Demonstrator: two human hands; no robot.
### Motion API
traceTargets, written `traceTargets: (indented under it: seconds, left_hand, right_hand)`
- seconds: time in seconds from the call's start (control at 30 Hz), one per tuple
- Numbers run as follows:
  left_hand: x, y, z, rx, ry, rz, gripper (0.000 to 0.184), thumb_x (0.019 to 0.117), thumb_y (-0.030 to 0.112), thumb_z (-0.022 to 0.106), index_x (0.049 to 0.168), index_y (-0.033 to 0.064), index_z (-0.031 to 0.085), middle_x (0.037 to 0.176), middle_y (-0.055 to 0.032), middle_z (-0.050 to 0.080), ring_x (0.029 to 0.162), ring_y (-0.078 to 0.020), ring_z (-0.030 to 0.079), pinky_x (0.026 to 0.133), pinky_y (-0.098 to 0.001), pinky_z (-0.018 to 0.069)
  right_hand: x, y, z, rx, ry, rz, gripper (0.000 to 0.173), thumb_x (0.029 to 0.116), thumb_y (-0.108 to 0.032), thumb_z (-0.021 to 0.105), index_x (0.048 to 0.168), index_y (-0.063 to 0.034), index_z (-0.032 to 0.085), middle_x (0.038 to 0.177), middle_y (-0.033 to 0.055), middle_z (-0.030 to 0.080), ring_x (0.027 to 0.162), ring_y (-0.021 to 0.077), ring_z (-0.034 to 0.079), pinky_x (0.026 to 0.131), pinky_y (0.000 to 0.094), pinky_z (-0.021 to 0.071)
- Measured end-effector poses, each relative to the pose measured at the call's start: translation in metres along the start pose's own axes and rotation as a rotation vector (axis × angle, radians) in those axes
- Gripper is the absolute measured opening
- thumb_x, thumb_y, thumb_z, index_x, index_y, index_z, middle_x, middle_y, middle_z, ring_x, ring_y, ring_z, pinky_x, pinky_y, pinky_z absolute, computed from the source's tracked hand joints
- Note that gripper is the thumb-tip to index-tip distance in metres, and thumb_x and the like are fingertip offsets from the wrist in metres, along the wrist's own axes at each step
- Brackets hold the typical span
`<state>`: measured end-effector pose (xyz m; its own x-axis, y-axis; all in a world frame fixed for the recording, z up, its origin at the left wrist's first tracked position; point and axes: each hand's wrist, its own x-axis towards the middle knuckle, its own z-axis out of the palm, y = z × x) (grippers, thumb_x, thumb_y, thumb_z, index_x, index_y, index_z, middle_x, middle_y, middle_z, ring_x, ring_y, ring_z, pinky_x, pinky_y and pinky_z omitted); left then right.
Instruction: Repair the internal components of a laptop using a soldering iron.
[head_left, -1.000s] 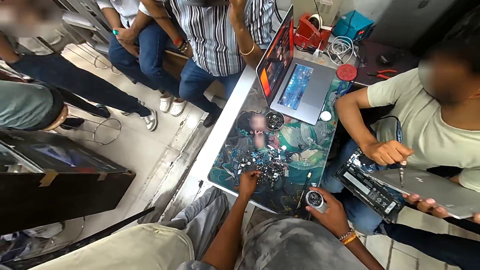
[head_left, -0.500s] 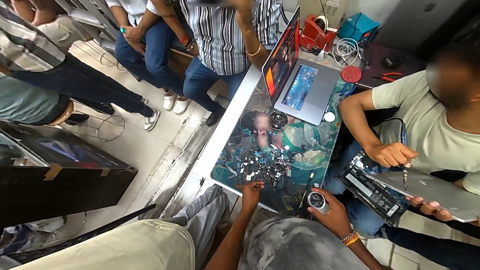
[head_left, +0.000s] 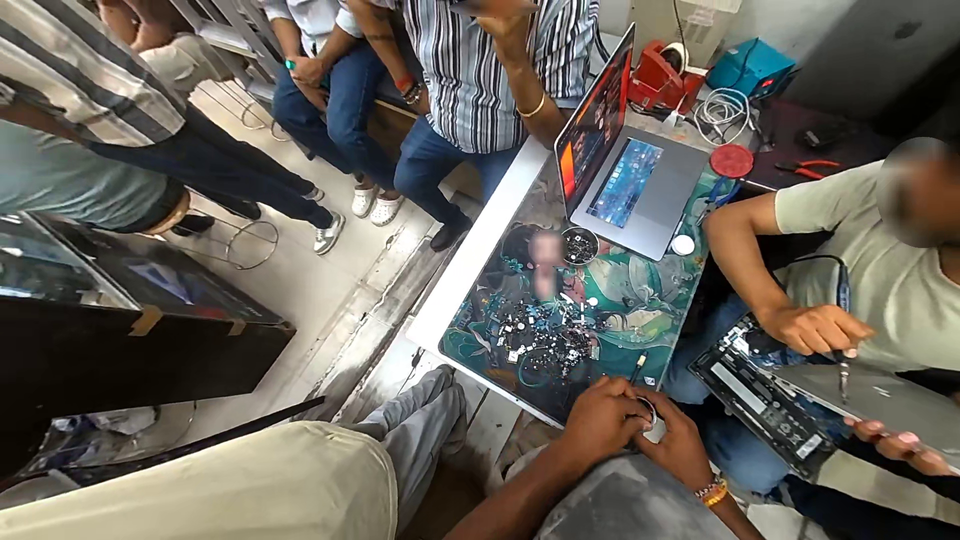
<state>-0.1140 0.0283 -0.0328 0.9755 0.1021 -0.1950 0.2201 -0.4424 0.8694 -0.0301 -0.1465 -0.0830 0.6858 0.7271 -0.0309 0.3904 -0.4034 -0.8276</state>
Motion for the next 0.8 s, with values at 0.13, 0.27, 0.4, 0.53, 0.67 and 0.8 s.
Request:
traceTargets:
  seconds: [0.13,0.27,0.4,0.53,0.67,0.8]
  left_hand:
    - [-0.003,-0.003,0.0,0.023,-0.023,0.015,0.027,0.1023,0.031,0.059,0.109,0.0168,0.081,0.111,-0.0067,0.07,0.11,-0.0226,0.063,0.1,-0.0398,0.05]
    - [-0.004,-0.007,-0.001,-0.016,0.006,0.03,0.023,0.1008,0.029,0.061,0.106,0.0165,0.08,0.108,-0.0055,0.071,0.109,-0.0204,0.064,0.099,-0.0388,0.0509]
    - [-0.005,-0.011,-0.008,-0.086,0.083,-0.002,0.024,0.0985,0.031,0.066,0.102,0.0108,0.078,0.103,-0.0053,0.072,0.102,-0.0182,0.067,0.096,-0.0383,0.0533]
    - [0.001,-0.04,-0.029,-0.021,0.137,-0.138,0.027,0.104,0.03,0.057,0.111,0.0136,0.077,0.109,-0.0038,0.073,0.101,-0.017,0.07,0.095,-0.0415,0.056]
    - [0.004,-0.107,-0.058,0.14,0.351,-0.384,0.036,0.1042,0.023,0.058,0.137,0.0107,0.064,0.143,-0.0129,0.059,0.131,-0.0304,0.057,0.11,-0.0519,0.0476]
    - [-0.01,-0.18,-0.067,0.34,0.525,-0.549,0.064,0.1055,0.038,0.053,0.157,0.0019,0.038,0.166,-0.018,0.031,0.154,-0.0375,0.028,0.121,-0.0593,0.0301]
  right_hand:
    - [-0.002,0.002,0.001,0.005,0.001,-0.012,0.057,0.0783,-0.037,0.079,0.124,-0.004,0.07,0.12,0.0097,0.072,0.112,0.0147,0.068,0.098,0.0346,0.0559]
    - [-0.002,0.001,0.002,0.005,-0.006,-0.019,0.057,0.078,-0.037,0.079,0.124,-0.0036,0.07,0.12,0.0104,0.072,0.112,0.0162,0.068,0.098,0.0355,0.0559]
    - [0.001,0.002,0.0,0.029,-0.011,-0.011,0.057,0.0786,-0.037,0.08,0.125,-0.0058,0.069,0.121,0.008,0.071,0.112,0.0126,0.068,0.099,0.0328,0.0559]
    - [0.003,0.004,-0.004,0.029,-0.008,0.003,0.06,0.0766,-0.037,0.082,0.127,-0.0074,0.069,0.124,0.0072,0.071,0.116,0.0134,0.067,0.101,0.0336,0.0556]
    - [0.002,0.007,-0.007,-0.01,-0.004,0.003,0.062,0.076,-0.039,0.082,0.127,-0.0063,0.069,0.125,0.0088,0.07,0.117,0.0158,0.066,0.101,0.0354,0.0547]
    - [0.002,0.007,-0.008,-0.021,-0.002,0.008,0.062,0.076,-0.041,0.081,0.126,-0.0064,0.069,0.125,0.0092,0.07,0.117,0.0148,0.066,0.101,0.0336,0.0547]
